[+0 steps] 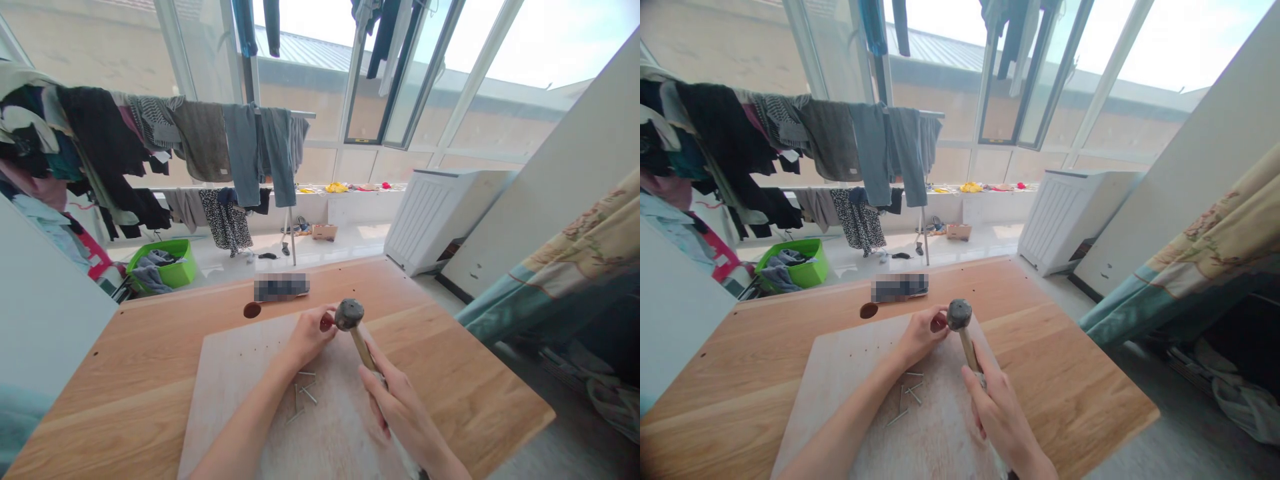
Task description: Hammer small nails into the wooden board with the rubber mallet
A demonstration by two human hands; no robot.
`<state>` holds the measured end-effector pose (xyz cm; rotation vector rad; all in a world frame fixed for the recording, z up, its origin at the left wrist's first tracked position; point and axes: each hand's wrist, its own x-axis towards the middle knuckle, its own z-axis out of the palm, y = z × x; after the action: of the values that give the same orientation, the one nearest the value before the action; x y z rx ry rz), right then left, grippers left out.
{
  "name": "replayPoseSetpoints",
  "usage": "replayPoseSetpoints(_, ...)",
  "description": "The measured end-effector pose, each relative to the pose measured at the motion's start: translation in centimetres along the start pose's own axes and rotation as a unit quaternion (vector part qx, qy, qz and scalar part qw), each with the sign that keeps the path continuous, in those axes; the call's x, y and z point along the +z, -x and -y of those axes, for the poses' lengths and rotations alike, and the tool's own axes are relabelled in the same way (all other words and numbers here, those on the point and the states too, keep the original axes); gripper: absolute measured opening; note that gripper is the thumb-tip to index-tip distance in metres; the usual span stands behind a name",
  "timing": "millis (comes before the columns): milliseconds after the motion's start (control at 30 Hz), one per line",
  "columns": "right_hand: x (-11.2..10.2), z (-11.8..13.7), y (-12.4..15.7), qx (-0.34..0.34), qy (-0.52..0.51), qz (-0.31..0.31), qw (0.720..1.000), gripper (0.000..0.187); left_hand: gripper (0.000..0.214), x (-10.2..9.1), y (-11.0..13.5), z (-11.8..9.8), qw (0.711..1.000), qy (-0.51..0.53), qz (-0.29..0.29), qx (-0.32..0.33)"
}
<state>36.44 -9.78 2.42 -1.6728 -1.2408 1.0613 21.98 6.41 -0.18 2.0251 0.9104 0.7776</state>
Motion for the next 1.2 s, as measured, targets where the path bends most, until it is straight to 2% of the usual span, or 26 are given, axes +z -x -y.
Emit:
replayPoseSetpoints(133, 0.2, -1.5, 1.1, 0.021, -0.014, -0.042, 0.999, 0.079, 0.026, -3.0, 0.4, -1.4, 0.994, -0.095, 0.053, -0.017)
replayPoseSetpoints(200, 0.2, -1.9, 1.7, 0.038, -0.018, -0.034, 0.999, 0.080, 0.016, -4.6, 1.1, -2.2, 0.983, -0.156, 0.089, -0.032)
replayPoseSetpoints(267, 0.2, -2.2, 1.9, 0.047, -0.023, -0.026, 0.998, 0.080, 0.011, -5.3, 2.0, -3.1, 0.968, -0.216, 0.117, -0.051)
replayPoseSetpoints(333, 0.2, -2.4, 1.9, 0.051, -0.023, -0.030, 0.998, 0.081, 0.015, -5.1, 2.8, -3.8, 0.953, -0.264, 0.135, -0.065)
replayPoseSetpoints(467, 0.2, -2.9, 1.5, 0.057, -0.007, -0.028, 0.998, 0.082, 0.034, -3.1, 3.5, -4.6, 0.939, -0.301, 0.157, -0.060)
replayPoseSetpoints(533, 0.2, -3.1, 1.4, 0.061, -0.003, -0.026, 0.998, 0.083, 0.037, -2.5, 3.4, -4.5, 0.941, -0.296, 0.156, -0.051)
replayPoseSetpoints(633, 0.2, -3.2, 1.4, 0.059, -0.014, -0.024, 0.998, 0.083, 0.028, -2.8, 2.7, -3.6, 0.955, -0.263, 0.130, -0.036)
replayPoseSetpoints(800, 0.3, -3.1, 1.5, 0.048, -0.017, -0.025, 0.998, 0.083, 0.018, -3.5, 1.5, -0.7, 0.989, -0.139, 0.045, -0.016)
replayPoseSetpoints(933, 0.2, -3.0, 1.6, 0.039, -0.012, -0.016, 0.999, 0.077, 0.014, -3.0, 1.6, 0.9, 0.998, -0.053, -0.017, -0.020)
replayPoseSetpoints(1200, 0.3, -3.0, 1.7, 0.046, -0.012, -0.031, 0.998, 0.080, 0.012, -2.5, 2.3, 1.3, 1.000, 0.016, -0.026, -0.005)
